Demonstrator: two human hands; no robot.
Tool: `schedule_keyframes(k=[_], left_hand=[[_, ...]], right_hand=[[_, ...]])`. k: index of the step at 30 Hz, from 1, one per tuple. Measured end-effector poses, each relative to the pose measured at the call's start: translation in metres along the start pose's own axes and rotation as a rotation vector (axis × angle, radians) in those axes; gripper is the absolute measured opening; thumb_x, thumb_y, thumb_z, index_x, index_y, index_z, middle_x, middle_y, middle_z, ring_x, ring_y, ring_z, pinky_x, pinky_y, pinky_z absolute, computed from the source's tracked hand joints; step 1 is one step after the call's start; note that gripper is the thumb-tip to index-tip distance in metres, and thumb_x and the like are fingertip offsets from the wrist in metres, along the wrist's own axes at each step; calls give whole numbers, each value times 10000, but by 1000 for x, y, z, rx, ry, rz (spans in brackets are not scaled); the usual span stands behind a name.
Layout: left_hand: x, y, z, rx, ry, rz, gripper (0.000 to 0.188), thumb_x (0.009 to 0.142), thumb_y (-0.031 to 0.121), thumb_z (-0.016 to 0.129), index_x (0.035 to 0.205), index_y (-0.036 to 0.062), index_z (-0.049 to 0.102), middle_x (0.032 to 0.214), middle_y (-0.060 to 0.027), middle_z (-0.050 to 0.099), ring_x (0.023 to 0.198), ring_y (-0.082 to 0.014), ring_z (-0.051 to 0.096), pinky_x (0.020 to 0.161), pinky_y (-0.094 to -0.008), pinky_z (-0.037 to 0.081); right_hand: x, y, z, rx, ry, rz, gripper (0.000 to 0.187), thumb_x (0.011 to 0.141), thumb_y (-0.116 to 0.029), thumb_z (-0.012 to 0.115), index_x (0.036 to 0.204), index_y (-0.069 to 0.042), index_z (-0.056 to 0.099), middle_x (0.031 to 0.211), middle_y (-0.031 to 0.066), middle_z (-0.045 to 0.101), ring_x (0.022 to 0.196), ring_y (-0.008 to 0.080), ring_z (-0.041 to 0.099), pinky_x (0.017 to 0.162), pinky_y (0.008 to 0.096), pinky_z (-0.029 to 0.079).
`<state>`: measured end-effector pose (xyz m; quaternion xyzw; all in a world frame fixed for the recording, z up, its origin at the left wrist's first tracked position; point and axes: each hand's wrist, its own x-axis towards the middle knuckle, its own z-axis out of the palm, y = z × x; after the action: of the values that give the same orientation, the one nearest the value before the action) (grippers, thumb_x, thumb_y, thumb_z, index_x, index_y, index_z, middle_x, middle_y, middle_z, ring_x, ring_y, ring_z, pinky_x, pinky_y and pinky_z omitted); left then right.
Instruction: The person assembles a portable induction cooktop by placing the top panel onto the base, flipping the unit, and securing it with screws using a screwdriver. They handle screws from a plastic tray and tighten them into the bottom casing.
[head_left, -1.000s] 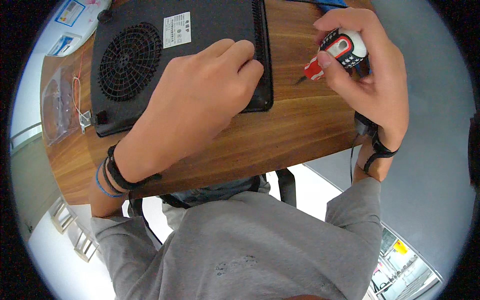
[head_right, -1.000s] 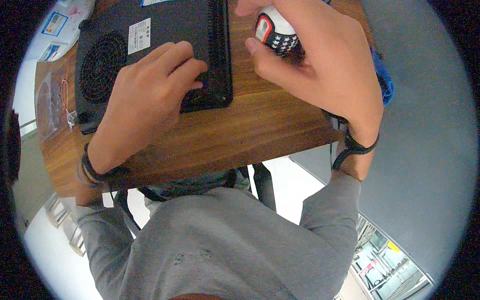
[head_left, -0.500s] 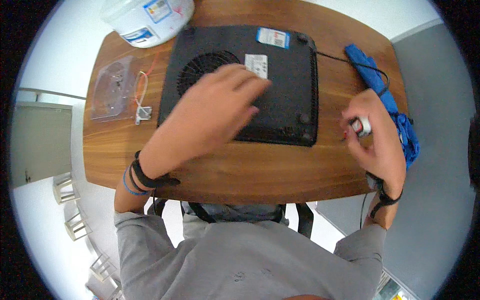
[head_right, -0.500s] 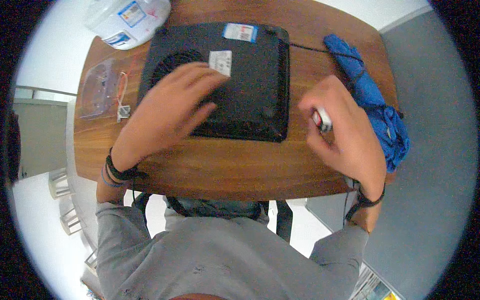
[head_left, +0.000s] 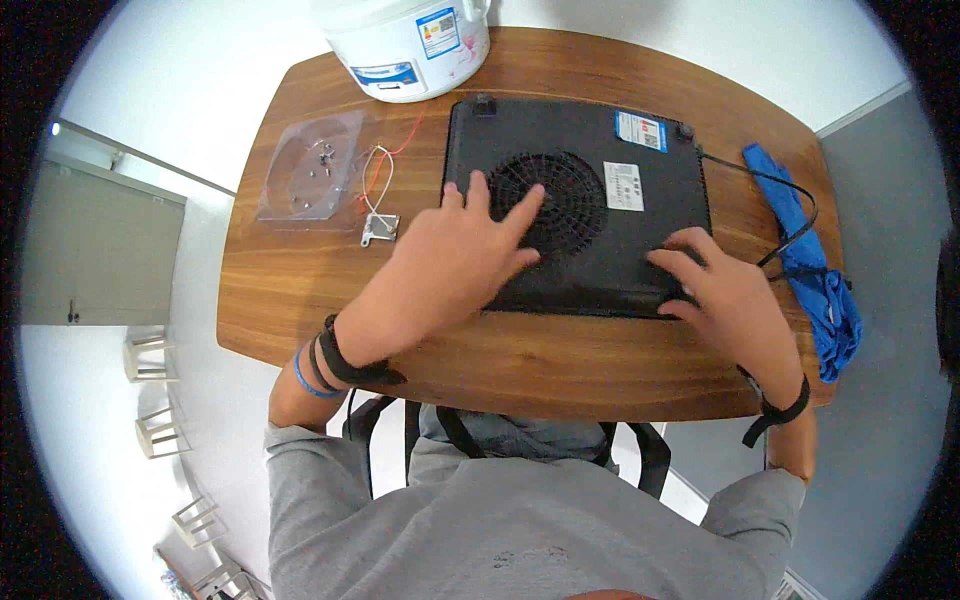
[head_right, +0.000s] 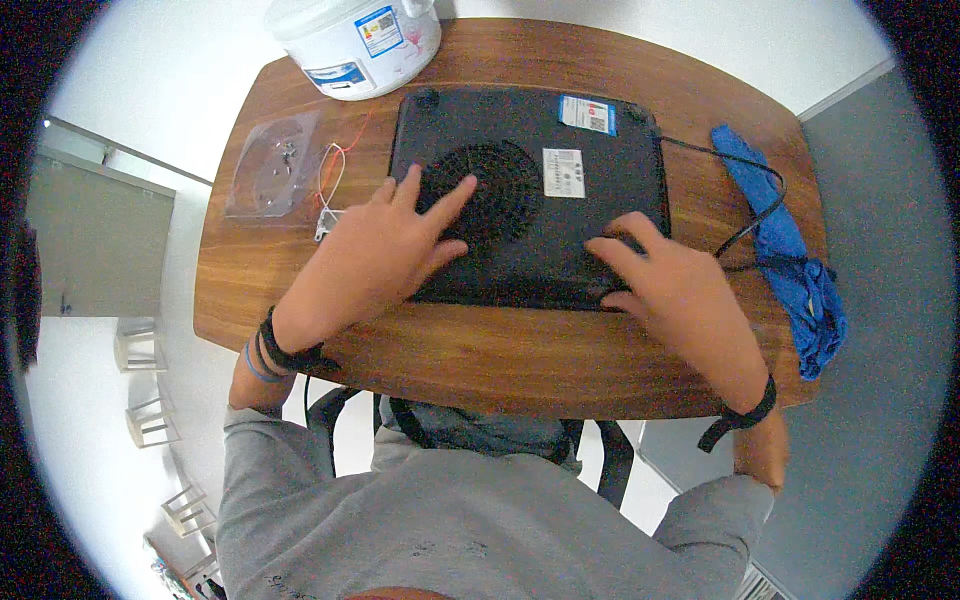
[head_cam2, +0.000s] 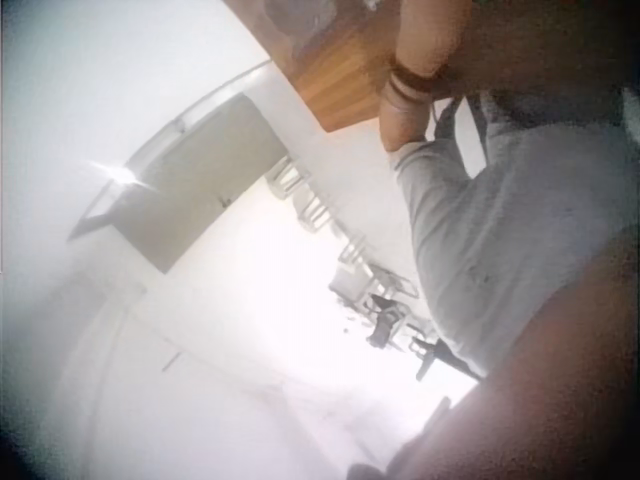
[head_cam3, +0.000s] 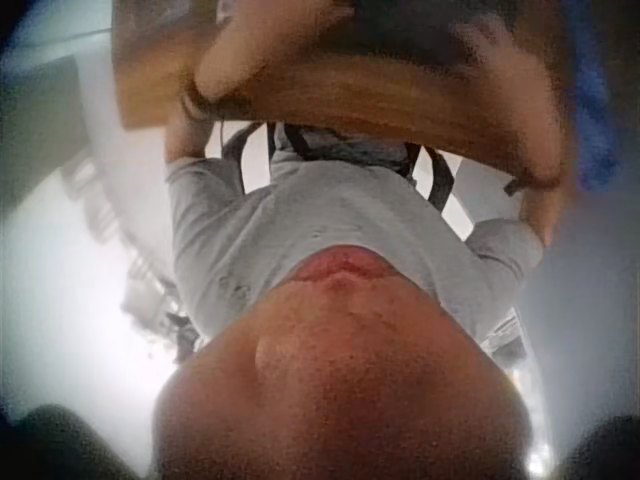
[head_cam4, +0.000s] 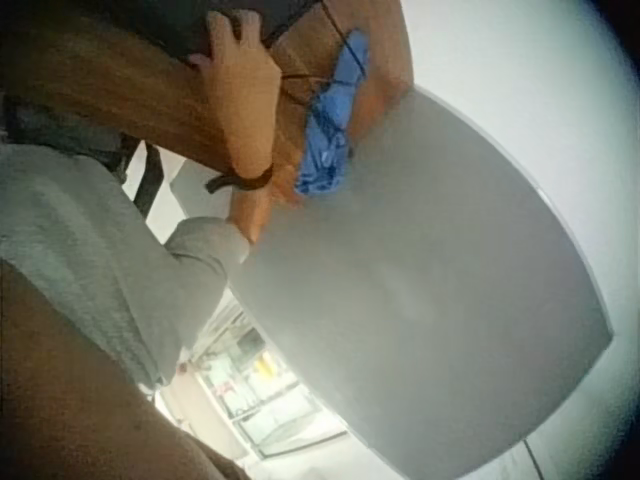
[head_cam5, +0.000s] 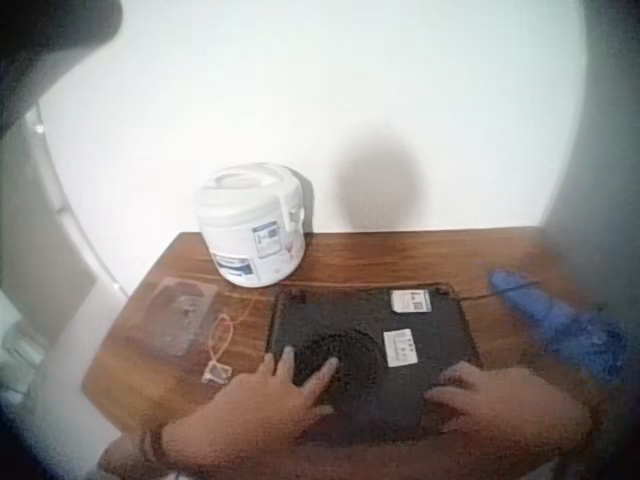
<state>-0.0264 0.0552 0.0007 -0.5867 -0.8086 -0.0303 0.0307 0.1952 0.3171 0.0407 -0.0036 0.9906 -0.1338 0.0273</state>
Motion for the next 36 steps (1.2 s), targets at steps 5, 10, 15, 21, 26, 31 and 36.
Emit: schedule_keyframes(k=[5, 10, 15, 21, 26, 31, 36], left_hand=[[-31, 24, -13, -105, -40, 184, 617, 1041, 466, 711, 1559, 145, 610, 1377, -375, 653, 1037, -444, 740, 779, -482, 664], [-20, 11, -34, -465, -198, 384, 432, 1035, 369, 732, 1345, 71, 691, 1233, -202, 734, 1040, -395, 724, 828, -480, 644], [12, -41, 15, -325, 412, 258, 439, 1023, 251, 749, 1399, 50, 641, 1402, -227, 649, 1220, -434, 693, 1016, -515, 601], [-1, -50, 36, -298, 128, 88, 508, 1067, 320, 698, 1506, 81, 603, 1420, -242, 641, 1111, -465, 743, 903, -524, 644], [-30, -14, 19, -143, 2, 73, 552, 1061, 351, 695, 1510, 42, 605, 1314, -280, 659, 951, -418, 776, 766, -477, 663], [-58, 46, -7, -48, -86, 216, 559, 1089, 353, 649, 1463, -60, 615, 1353, -477, 629, 918, -413, 809, 633, -414, 660], [-64, 65, -7, -352, 1, 540, 417, 968, 174, 682, 1314, -58, 685, 1303, -418, 686, 1140, -467, 777, 775, -435, 692]], right_hand=[[-13, 9, -11, -177, 18, 165, 632, 809, -30, 853, 1396, -142, 647, 1402, 106, 654, 1076, 414, 744, 873, 474, 618], [-27, 16, -2, -212, 33, 477, 645, 871, -14, 844, 1463, -130, 616, 1440, 162, 643, 1036, 432, 741, 890, 475, 599], [-35, -23, 19, -97, 163, 437, 640, 989, -309, 821, 1549, -134, 565, 1530, 271, 597, 1056, 511, 753, 845, 530, 643], [-18, -48, 27, -198, -11, 509, 837, 966, -492, 821, 1634, -114, 488, 1620, 384, 493, 1148, 553, 721, 908, 559, 632], [-16, -4, 4, -187, -69, 351, 972, 819, -383, 941, 1650, -177, 481, 1653, 332, 490, 1153, 528, 725, 950, 531, 627], [-18, 31, -17, -199, 57, 248, 901, 767, -74, 943, 1577, -220, 576, 1697, 200, 504, 1260, 479, 690, 1030, 484, 596], [-15, 56, -16, -314, 124, 338, 722, 868, -50, 839, 1539, -188, 613, 1538, 213, 622, 1130, 463, 736, 931, 510, 617]])
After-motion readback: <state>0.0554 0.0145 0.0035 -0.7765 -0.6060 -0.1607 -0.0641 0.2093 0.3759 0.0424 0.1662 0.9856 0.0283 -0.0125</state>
